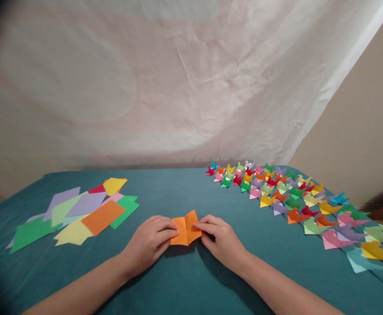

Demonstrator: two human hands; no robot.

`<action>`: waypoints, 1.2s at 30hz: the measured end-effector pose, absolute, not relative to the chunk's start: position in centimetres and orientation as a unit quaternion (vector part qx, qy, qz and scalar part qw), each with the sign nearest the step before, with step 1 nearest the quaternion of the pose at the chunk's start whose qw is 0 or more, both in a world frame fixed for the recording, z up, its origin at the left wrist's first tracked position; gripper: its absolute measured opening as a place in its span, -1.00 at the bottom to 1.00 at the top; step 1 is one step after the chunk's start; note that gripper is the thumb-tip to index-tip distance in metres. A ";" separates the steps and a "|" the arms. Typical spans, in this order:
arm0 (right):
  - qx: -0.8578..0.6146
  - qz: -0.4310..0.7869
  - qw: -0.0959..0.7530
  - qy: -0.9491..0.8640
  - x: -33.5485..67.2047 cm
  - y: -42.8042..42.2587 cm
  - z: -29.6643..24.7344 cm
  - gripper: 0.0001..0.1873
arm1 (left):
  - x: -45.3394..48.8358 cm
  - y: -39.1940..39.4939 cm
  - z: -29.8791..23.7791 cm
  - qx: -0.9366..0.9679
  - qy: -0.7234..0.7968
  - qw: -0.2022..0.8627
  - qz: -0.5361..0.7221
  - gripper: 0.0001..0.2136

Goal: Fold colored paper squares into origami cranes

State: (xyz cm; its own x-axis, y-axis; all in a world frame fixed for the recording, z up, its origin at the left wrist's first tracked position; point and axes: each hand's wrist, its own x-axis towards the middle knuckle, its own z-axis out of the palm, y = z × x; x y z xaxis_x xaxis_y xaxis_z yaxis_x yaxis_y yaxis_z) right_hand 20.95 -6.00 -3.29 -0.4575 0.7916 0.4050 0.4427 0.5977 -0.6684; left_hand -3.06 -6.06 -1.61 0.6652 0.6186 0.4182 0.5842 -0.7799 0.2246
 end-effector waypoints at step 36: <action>-0.452 0.238 0.301 -0.805 20.2 -4.5 -2.7 -0.75 | -0.4 -9.2 1.0 0.925 0.351 0.110 0.096 -0.42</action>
State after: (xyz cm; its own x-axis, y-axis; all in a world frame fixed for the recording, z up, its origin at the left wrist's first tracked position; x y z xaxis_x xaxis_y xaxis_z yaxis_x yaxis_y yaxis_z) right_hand 20.21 -4.51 -2.73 -0.4103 0.8712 0.2696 0.5852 0.4783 -0.6548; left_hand -0.40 -9.19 1.01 0.7353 0.6702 0.1007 0.6278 -0.7296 0.2712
